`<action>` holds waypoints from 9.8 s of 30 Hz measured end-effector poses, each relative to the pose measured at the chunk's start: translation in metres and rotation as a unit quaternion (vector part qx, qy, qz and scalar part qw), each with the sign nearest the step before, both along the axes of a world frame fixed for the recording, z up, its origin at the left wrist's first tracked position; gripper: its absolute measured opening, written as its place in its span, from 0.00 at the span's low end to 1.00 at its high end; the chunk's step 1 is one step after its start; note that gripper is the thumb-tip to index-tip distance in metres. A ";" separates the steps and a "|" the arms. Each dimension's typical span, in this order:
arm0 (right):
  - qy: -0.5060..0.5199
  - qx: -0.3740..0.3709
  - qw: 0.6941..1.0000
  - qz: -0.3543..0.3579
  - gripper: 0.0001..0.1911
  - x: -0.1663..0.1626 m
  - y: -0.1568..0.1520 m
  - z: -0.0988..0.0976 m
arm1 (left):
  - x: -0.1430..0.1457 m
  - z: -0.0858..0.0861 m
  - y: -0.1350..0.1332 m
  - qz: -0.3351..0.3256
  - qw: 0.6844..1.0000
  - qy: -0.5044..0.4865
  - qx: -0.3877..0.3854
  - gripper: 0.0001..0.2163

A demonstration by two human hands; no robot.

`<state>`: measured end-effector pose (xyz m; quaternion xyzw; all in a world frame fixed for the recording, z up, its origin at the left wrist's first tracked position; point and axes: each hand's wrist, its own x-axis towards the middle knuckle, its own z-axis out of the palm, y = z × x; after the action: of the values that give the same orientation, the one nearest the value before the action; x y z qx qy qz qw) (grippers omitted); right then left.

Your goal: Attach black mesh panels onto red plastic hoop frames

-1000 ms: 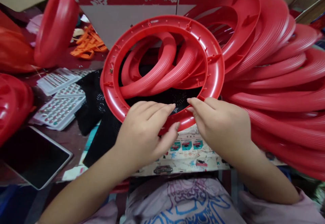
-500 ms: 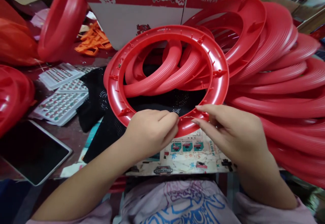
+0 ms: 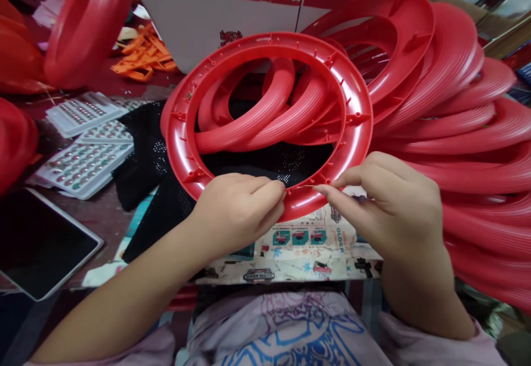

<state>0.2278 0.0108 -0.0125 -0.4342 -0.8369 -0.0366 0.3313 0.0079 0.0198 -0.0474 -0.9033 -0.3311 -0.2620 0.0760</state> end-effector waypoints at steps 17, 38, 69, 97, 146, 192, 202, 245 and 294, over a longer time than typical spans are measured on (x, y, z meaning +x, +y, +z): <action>-0.003 -0.037 0.998 -0.048 0.10 -0.002 0.005 -0.006 | 0.000 0.003 -0.001 0.011 0.999 0.028 0.031 0.15; -0.002 -0.062 0.998 -0.027 0.08 -0.010 0.003 -0.013 | 0.007 -0.002 0.001 0.109 0.992 0.038 -0.048 0.22; 0.052 -0.027 0.998 -0.017 0.11 0.003 0.013 -0.007 | -0.004 -0.002 0.007 0.019 0.995 0.091 -0.043 0.16; -0.026 0.057 0.995 -0.076 0.10 -0.008 -0.003 -0.017 | 0.001 0.001 0.007 0.020 0.993 -0.081 -0.087 0.12; -0.253 0.154 0.953 0.063 0.15 -0.012 0.014 0.015 | -0.001 -0.004 0.008 -0.019 0.995 -0.095 0.005 0.06; -0.017 0.009 0.999 -0.048 0.09 0.021 0.011 0.002 | 0.001 -0.007 0.008 -0.031 0.995 -0.090 0.006 0.06; -0.055 -0.008 0.994 -0.091 0.12 0.019 0.006 0.001 | 0.005 -0.005 0.004 0.007 0.994 -0.109 -0.002 0.04; -0.196 0.033 0.969 -0.145 0.11 0.009 -0.008 -0.001 | -0.019 0.003 0.022 -0.052 0.999 -0.005 0.003 0.15; -0.105 -0.004 0.987 -0.122 0.13 -0.003 -0.001 0.002 | 0.010 -0.005 0.006 0.040 0.998 -0.053 0.003 0.11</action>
<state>0.2246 0.0099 -0.0103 -0.5283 -0.8078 -0.1193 0.2328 0.0175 0.0253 -0.0524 -0.8739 -0.3699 -0.3070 0.0720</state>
